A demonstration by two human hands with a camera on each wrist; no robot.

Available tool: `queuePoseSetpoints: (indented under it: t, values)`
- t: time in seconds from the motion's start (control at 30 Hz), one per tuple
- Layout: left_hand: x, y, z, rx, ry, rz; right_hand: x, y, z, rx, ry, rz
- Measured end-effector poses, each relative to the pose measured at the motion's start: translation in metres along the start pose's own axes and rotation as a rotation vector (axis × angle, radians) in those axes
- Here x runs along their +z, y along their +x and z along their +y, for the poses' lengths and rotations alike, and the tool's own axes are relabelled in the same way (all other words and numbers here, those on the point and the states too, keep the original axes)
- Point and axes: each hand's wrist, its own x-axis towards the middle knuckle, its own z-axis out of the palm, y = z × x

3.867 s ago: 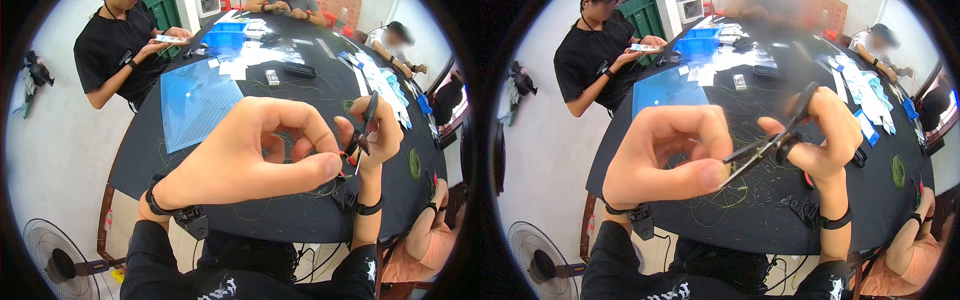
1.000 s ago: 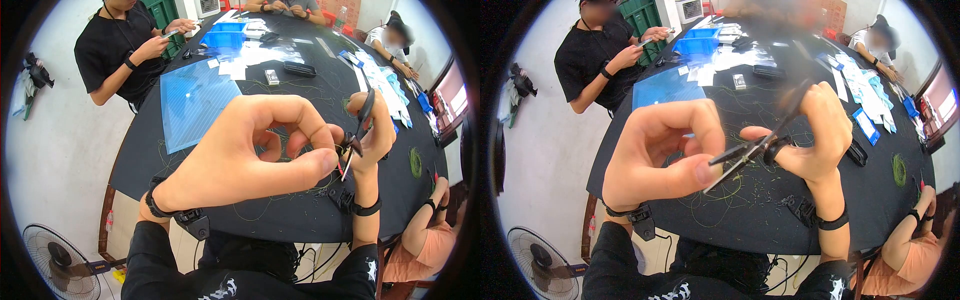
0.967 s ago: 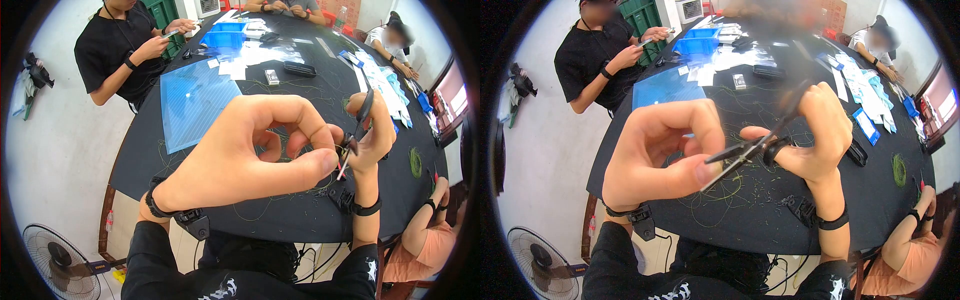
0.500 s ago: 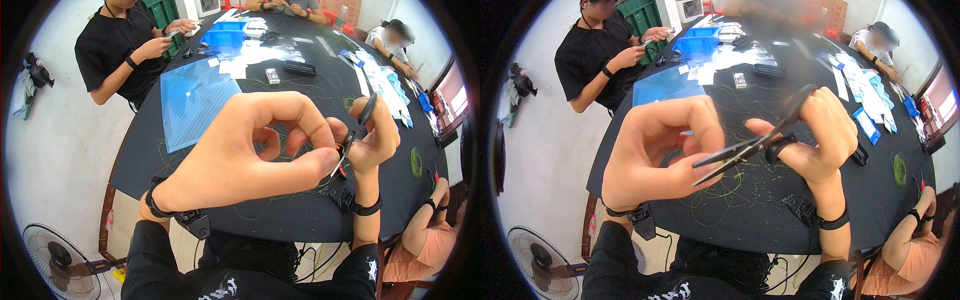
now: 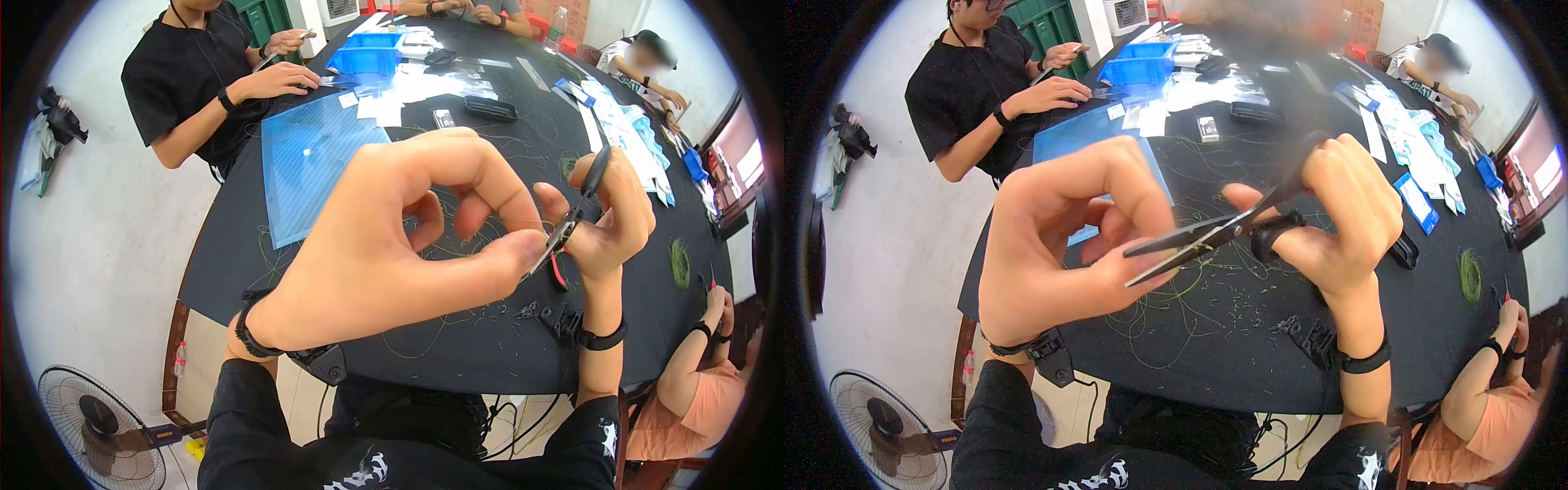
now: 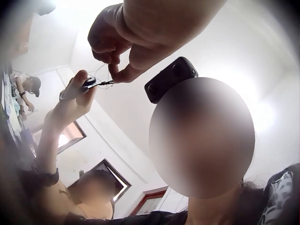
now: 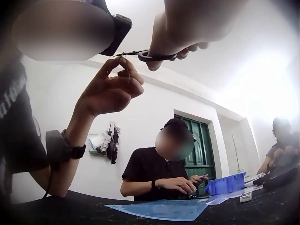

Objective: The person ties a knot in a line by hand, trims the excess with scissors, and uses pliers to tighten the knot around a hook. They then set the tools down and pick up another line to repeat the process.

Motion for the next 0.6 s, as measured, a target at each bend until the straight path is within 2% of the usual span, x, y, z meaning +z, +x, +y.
queuePoseSetpoints:
  t: [0.33, 0.6]
  values:
    - [0.0010, 0.0008, -0.0017, 0.061, 0.014, 0.018, 0.0003, 0.0003, -0.0006, -0.005, -0.024, 0.010]
    - [0.0034, 0.0003, 0.0018, 0.005, -0.017, 0.038, 0.0017, -0.0059, 0.0016, 0.066, -0.006, 0.080]
